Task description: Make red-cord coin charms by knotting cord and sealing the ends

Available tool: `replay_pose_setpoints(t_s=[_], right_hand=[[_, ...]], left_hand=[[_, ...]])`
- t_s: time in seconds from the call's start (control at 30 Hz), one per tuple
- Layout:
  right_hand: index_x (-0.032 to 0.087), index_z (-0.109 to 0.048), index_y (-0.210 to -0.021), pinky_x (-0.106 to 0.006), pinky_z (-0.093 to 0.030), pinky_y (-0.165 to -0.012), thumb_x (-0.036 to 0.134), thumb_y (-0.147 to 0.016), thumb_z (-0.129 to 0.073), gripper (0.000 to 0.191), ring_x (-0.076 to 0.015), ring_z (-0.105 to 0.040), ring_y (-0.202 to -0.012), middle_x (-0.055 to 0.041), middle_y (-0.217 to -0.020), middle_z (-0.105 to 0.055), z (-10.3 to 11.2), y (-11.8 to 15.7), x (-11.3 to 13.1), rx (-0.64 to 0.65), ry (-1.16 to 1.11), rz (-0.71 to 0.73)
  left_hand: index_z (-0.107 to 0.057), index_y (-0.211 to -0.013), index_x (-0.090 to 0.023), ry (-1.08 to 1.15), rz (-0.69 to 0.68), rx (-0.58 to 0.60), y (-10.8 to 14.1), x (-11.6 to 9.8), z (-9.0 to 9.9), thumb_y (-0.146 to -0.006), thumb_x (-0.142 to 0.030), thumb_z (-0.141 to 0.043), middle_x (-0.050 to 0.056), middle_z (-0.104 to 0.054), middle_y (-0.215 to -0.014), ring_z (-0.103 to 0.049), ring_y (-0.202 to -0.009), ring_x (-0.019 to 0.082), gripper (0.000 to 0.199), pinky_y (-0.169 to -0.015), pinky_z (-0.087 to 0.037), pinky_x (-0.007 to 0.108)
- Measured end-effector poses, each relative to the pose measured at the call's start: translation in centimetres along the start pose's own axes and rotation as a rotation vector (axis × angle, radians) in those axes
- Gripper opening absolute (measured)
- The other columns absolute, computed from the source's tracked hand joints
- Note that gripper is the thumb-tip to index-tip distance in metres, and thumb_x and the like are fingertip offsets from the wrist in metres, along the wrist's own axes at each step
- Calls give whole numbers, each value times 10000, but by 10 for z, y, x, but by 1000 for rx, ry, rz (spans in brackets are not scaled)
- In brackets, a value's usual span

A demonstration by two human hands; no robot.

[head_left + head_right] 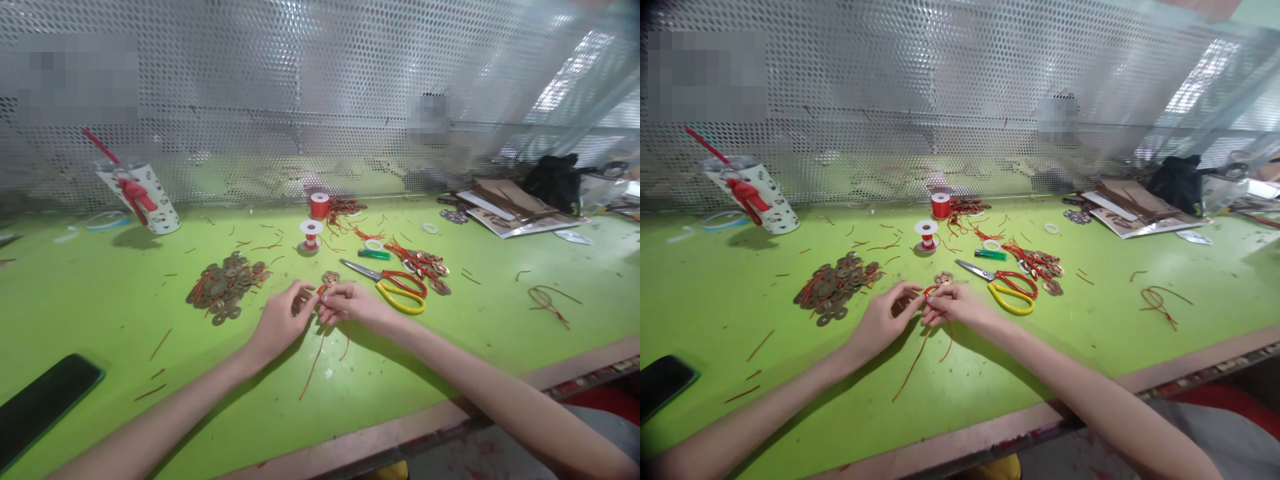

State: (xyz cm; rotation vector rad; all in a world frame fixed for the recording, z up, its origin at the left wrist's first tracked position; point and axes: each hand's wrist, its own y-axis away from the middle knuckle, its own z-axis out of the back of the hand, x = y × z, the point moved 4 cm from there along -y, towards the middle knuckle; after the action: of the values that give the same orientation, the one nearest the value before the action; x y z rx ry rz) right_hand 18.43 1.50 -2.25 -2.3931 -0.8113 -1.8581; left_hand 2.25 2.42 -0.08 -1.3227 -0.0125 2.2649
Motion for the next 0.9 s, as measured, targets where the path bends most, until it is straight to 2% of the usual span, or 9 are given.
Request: replay_pose_setpoints(t_s=[0.13,0.27,0.43,0.53,0.7,0.8,0.9], right_hand=[[105,-693,-841,-256,-621,-736,160,-937,-673,113,-123,-735,-674,-68,-724,-751,0,0,0,-16,-25,13],[111,-694,-843,-253,-627,-738,190,-925,-700,114,-127,-741,-694,-72,-741,-758,-1,1,0,-4,-16,15],[121,-691,-857,-265,-632,-756,236,-894,-748,134,-129,-741,-690,-65,-737,-758,0,0,0,-3,-44,25],[118,-690,-870,-268,-634,-764,225,-903,-735,120,-128,-743,-690,-65,-742,-760,0,0,-1,-15,-43,23],[111,-686,-844,-265,-636,-736,211,-919,-713,128,-128,-737,-668,-65,-725,-748,-1,1,1,-40,-12,16],[109,-685,-846,-261,-636,-716,204,-919,-712,123,-130,-735,-660,-66,-722,-746,-1,1,1,-46,9,11],[103,-685,-869,-260,-633,-689,171,-935,-676,94,-133,-732,-645,-69,-717,-746,-1,1,0,-42,36,14]], left_hand=[[-594,-1163,-167,130,118,86,0,2,-5,-947,-337,-587,52,-774,-860,-728,-778,209,274,-728,-540,335],[-592,-1177,-149,234,183,106,-1,2,-7,-904,-317,-614,69,-773,-864,-732,-796,219,320,-752,-545,346],[-616,-1160,-137,229,221,102,-6,8,-7,-880,-330,-637,75,-766,-845,-713,-765,218,341,-721,-529,343],[-623,-1159,-152,230,194,120,-8,9,-6,-893,-325,-636,66,-763,-866,-716,-779,210,318,-728,-536,335],[-638,-1103,-187,83,-17,70,-6,4,1,-950,-273,-592,25,-736,-853,-697,-737,174,182,-671,-533,288],[-648,-1044,-178,-117,-265,54,-3,-1,3,-969,-209,-561,40,-726,-884,-683,-777,178,119,-722,-538,305],[-650,-1061,-159,-324,-478,47,1,-4,2,-997,-173,-511,71,-718,-906,-669,-815,200,155,-742,-542,332]])
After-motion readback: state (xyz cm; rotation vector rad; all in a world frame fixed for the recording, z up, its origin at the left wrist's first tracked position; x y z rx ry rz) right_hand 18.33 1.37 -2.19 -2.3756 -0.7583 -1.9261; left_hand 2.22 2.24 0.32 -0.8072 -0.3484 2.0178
